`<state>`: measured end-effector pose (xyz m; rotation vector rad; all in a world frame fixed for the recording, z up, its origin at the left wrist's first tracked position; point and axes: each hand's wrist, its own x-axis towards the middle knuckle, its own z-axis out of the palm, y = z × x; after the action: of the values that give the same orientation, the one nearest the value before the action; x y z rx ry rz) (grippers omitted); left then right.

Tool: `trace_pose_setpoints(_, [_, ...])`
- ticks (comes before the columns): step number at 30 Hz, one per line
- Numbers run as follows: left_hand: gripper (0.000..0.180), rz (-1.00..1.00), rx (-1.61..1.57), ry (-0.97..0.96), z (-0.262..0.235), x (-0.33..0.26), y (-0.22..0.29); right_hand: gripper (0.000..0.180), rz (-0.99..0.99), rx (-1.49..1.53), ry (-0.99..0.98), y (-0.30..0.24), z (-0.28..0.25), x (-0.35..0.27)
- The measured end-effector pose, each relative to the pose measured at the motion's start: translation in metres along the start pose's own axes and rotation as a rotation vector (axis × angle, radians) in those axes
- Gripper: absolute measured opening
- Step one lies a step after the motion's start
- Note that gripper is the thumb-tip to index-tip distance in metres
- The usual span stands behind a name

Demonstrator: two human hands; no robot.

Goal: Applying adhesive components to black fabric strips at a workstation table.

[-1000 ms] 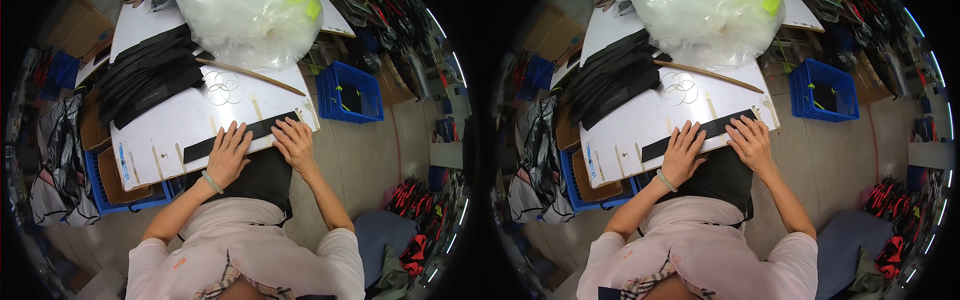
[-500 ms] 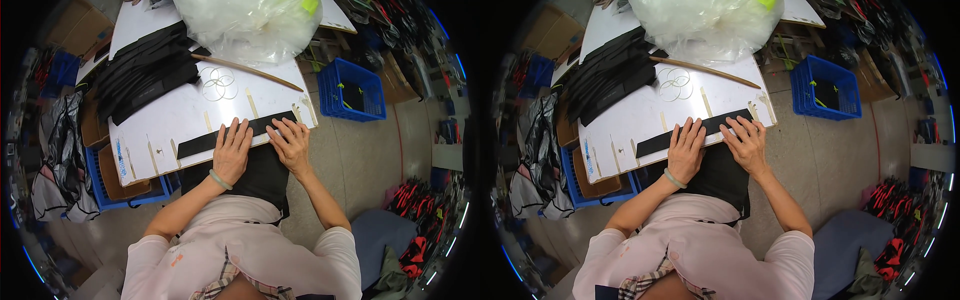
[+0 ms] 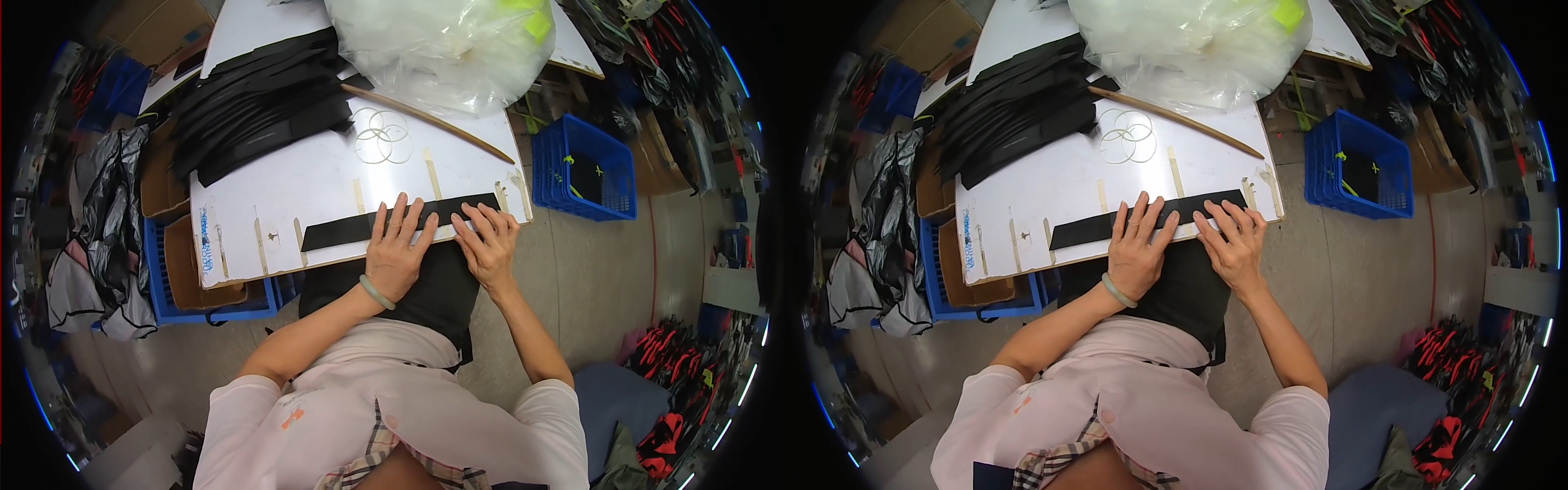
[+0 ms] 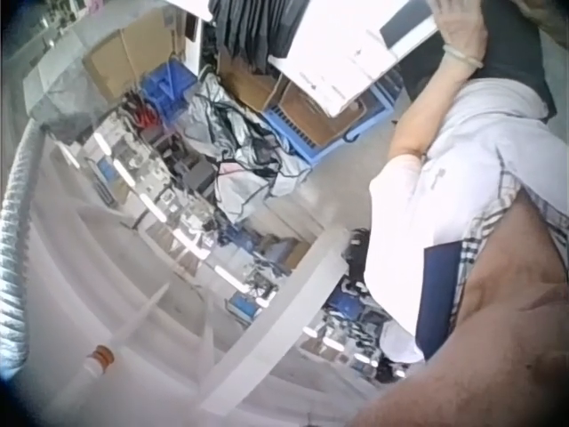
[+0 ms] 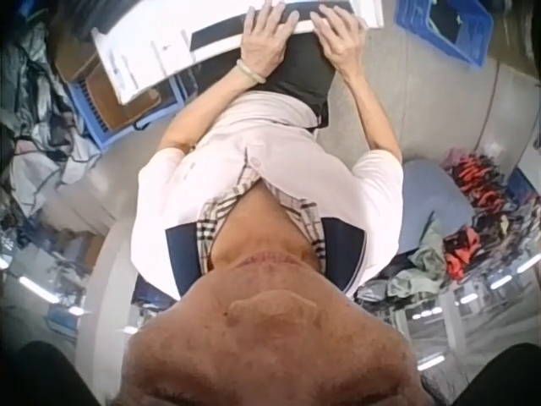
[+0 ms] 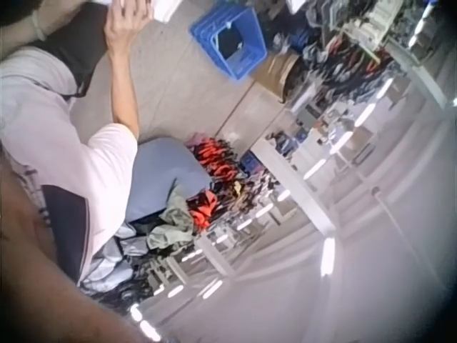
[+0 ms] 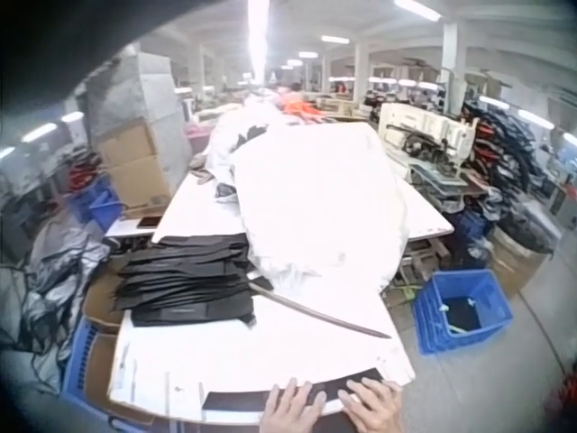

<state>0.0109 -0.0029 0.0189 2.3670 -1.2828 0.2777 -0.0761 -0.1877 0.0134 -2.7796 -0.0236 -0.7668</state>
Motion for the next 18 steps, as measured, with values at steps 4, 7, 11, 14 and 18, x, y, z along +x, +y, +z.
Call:
trace_pose_setpoints(4, [0.043, 0.003, -0.006, 0.044, 0.0071, 0.0014, 0.0088, 0.033, -0.007, 0.004, 0.014, 0.0011, 0.0003, 0.0009])
trace_pose_setpoints(7, [0.041, 0.027, 0.027, 0.046, 0.0066, 0.0024, 0.0087, 0.034, -0.020, -0.007, 0.017, 0.0029, 0.0018, 0.0000])
trace_pose_setpoints(11, [0.040, 0.028, 0.017, 0.061, 0.0081, 0.0016, 0.0071, 0.034, -0.029, 0.002, 0.018, 0.0033, 0.0028, 0.0001])
trace_pose_setpoints(14, [0.040, 0.019, 0.017, 0.068, 0.0091, 0.0002, 0.0066, 0.034, -0.040, -0.003, 0.008, 0.0029, 0.0030, 0.0007])
trace_pose_setpoints(18, [0.041, 0.034, 0.024, 0.058, 0.0069, 0.0002, 0.0068, 0.034, -0.040, -0.009, 0.006, 0.0036, 0.0031, -0.0001])
